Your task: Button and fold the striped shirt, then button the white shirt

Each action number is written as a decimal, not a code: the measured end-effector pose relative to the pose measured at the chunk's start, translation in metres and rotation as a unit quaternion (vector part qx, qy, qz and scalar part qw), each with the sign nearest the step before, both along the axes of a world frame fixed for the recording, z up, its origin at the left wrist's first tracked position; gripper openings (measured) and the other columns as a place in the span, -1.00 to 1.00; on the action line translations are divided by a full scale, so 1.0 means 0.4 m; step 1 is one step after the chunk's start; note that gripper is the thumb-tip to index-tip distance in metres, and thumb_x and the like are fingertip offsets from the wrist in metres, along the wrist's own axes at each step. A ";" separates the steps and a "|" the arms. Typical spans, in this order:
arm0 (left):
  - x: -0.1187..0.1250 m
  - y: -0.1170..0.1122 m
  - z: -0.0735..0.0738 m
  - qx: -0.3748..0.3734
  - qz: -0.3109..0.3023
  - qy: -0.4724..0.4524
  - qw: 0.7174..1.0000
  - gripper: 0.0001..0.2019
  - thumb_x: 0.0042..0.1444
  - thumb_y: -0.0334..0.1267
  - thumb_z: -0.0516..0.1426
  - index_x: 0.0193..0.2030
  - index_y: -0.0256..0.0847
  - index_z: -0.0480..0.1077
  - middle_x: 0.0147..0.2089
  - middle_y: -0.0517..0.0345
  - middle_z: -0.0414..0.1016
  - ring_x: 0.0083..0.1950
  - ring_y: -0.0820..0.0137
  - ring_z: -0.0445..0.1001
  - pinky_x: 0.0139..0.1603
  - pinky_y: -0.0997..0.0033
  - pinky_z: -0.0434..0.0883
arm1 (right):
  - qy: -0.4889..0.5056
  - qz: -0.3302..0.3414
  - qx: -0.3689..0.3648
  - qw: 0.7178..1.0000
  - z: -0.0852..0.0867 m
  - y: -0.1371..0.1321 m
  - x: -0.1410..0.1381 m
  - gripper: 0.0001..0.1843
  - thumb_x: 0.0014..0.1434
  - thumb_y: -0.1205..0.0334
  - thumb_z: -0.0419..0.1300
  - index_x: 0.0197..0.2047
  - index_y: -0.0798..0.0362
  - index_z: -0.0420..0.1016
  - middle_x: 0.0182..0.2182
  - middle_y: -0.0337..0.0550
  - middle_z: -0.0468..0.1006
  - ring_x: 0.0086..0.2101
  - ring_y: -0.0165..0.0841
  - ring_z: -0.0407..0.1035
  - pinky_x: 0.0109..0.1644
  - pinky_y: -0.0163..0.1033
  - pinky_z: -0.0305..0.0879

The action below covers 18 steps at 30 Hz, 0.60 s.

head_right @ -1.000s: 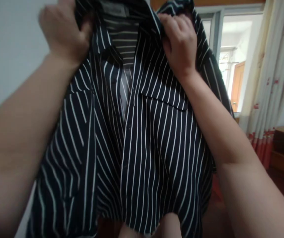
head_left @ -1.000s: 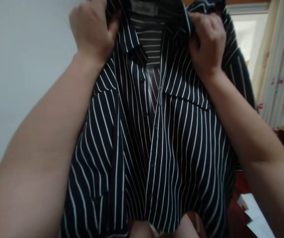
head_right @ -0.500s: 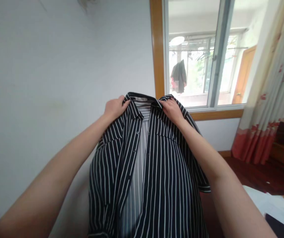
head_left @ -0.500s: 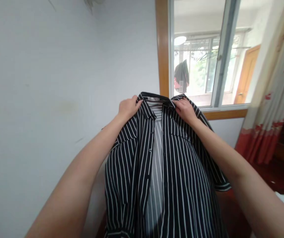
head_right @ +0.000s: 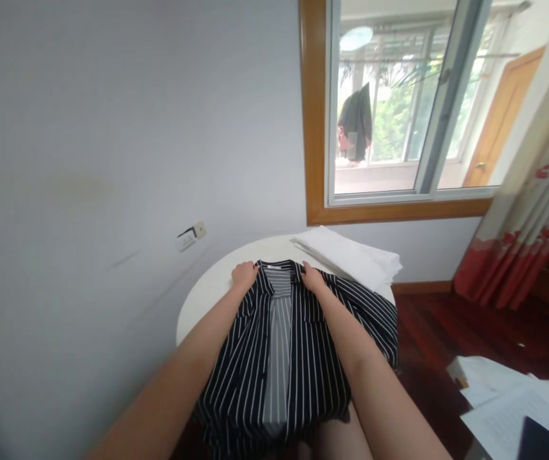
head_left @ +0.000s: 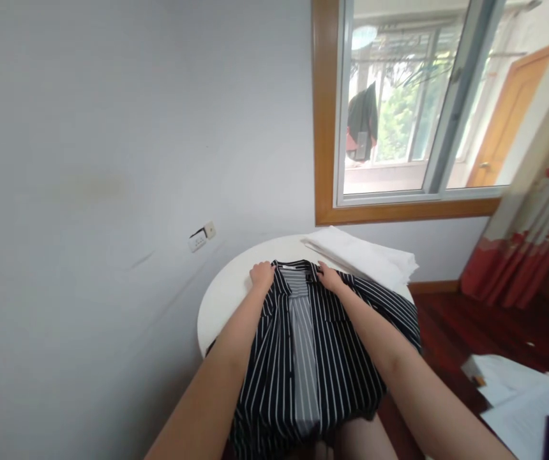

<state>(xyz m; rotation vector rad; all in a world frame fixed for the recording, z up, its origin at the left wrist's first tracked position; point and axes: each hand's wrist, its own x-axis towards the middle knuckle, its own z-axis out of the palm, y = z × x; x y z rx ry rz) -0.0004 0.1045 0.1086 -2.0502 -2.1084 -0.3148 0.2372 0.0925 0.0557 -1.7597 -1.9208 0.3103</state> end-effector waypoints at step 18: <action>-0.036 0.077 -0.116 -0.046 0.007 -0.051 0.998 -0.54 0.24 0.01 -0.20 -0.09 -0.26 0.35 -0.10 -0.14 0.50 -0.05 0.16 0.47 -0.16 0.31 0.34 | -0.027 -0.003 -0.015 1.000 -0.079 0.042 0.010 -0.41 0.18 0.22 0.08 0.27 0.07 0.09 0.09 0.07 0.38 0.05 -0.16 0.30 0.11 -0.14 0.15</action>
